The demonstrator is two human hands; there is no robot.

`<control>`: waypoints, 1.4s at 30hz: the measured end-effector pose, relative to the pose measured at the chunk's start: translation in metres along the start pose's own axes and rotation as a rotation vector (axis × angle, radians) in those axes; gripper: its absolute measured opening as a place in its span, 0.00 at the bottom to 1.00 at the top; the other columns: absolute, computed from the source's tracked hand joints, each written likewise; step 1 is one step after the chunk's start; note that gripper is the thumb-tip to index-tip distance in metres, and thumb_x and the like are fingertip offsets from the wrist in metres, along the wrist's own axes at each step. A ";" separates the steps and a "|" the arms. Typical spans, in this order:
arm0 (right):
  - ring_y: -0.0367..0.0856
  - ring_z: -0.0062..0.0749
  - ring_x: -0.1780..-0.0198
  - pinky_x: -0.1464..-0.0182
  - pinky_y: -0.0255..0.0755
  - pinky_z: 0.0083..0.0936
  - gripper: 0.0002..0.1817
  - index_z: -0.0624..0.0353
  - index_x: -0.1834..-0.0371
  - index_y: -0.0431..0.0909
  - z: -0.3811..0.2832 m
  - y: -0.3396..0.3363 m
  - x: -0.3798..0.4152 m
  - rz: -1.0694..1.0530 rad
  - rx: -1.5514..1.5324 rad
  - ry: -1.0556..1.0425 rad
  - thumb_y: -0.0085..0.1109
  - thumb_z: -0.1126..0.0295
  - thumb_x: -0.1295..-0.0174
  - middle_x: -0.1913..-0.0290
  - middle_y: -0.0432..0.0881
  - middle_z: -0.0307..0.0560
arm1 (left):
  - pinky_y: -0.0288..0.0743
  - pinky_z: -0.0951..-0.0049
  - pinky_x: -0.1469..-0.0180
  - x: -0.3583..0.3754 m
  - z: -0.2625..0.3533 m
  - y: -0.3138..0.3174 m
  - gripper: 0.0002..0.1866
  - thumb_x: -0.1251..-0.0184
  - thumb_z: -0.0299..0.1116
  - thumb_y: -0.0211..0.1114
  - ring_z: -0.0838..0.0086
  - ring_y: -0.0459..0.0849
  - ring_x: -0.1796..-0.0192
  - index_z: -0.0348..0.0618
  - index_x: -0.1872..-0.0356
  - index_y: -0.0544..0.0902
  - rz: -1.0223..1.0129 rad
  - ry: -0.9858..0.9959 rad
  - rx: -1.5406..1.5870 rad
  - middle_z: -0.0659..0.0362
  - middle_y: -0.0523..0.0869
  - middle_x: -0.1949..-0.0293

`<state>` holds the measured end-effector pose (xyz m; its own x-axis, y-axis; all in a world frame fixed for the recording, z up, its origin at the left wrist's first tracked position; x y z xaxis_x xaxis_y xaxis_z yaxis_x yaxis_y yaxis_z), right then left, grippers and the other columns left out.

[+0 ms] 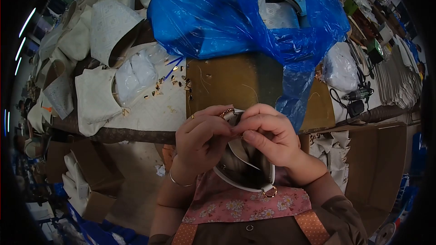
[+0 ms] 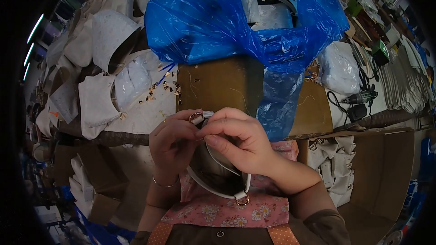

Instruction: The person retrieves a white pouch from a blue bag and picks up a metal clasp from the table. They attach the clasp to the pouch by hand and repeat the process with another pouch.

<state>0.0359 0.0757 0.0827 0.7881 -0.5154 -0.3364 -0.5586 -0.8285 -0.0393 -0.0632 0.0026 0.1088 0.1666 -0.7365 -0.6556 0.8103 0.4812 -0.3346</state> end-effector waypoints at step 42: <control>0.72 0.38 0.52 0.50 0.67 0.27 0.09 0.59 0.69 0.75 -0.001 0.023 -0.020 -0.181 0.262 -0.179 0.60 0.82 0.54 0.53 0.70 0.49 | 0.76 0.66 0.50 0.032 -0.029 -0.028 0.08 0.47 0.14 0.60 0.58 0.82 0.52 0.37 0.70 0.83 0.214 -0.191 0.217 0.57 0.80 0.65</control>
<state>0.0074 0.0671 0.0894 0.8355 -0.3001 -0.4604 -0.4799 -0.8066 -0.3452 -0.0962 -0.0210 0.0774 0.4305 -0.7153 -0.5505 0.8426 0.5371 -0.0389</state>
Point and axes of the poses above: each hand's wrist, its own x-axis away from the middle knuckle, its own y-axis out of the palm, z = x × y, the point moved 10 cm from there along -x, towards the middle knuckle
